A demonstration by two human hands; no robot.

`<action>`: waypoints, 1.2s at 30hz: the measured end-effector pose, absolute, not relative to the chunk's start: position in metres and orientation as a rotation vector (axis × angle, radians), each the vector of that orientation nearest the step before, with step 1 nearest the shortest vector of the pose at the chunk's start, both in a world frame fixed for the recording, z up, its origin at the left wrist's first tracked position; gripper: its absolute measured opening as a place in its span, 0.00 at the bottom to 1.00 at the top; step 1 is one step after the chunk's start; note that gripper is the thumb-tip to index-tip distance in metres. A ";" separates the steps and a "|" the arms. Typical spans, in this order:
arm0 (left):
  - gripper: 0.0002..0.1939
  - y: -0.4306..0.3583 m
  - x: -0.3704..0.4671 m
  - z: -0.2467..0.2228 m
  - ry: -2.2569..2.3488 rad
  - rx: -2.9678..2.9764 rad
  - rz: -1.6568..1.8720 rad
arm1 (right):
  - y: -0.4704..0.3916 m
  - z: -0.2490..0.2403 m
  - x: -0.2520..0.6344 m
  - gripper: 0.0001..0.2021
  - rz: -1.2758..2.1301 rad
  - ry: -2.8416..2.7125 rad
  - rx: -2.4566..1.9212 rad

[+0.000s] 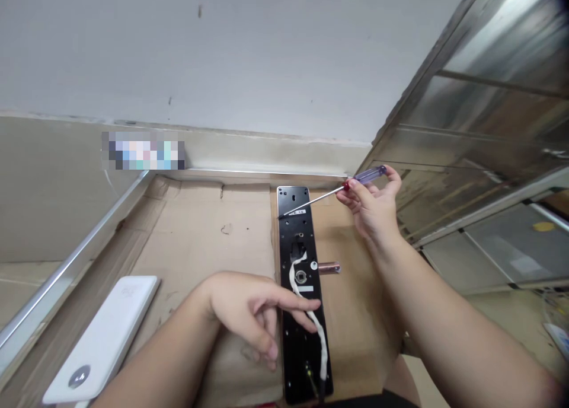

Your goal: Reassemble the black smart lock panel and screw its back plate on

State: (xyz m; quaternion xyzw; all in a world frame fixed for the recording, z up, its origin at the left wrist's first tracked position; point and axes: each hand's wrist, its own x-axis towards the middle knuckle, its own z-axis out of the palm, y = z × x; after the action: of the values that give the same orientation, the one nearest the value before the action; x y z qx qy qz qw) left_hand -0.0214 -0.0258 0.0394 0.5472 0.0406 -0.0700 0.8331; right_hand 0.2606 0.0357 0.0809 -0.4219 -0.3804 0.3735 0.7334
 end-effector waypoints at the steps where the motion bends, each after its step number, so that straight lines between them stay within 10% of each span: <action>1: 0.51 -0.027 -0.020 0.035 0.068 1.139 -0.154 | 0.036 0.081 0.260 0.44 0.820 -0.835 -0.929; 8: 0.61 -0.034 -0.013 0.019 0.056 1.193 -0.236 | 0.036 0.081 0.260 0.44 0.815 -0.839 -0.919; 19: 0.34 -0.023 -0.022 0.043 0.131 1.174 -0.280 | 0.036 0.081 0.261 0.44 0.808 -0.836 -0.925; 24: 0.09 -0.007 -0.025 0.037 0.422 1.243 0.377 | 0.037 0.082 0.262 0.44 0.807 -0.826 -0.924; 29: 0.13 0.014 -0.007 0.014 0.874 1.147 1.249 | 0.035 0.087 0.264 0.43 0.778 -0.817 -0.894; 36: 0.24 0.033 0.015 0.001 0.826 0.862 1.357 | 0.031 0.091 0.264 0.40 0.711 -0.842 -0.832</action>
State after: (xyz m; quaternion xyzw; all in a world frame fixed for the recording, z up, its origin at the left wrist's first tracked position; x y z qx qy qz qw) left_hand 0.0149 0.0327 0.0006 0.3746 0.3589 0.5898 0.6189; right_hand 0.2641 0.0307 0.0914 -0.3837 -0.3884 0.3278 0.7710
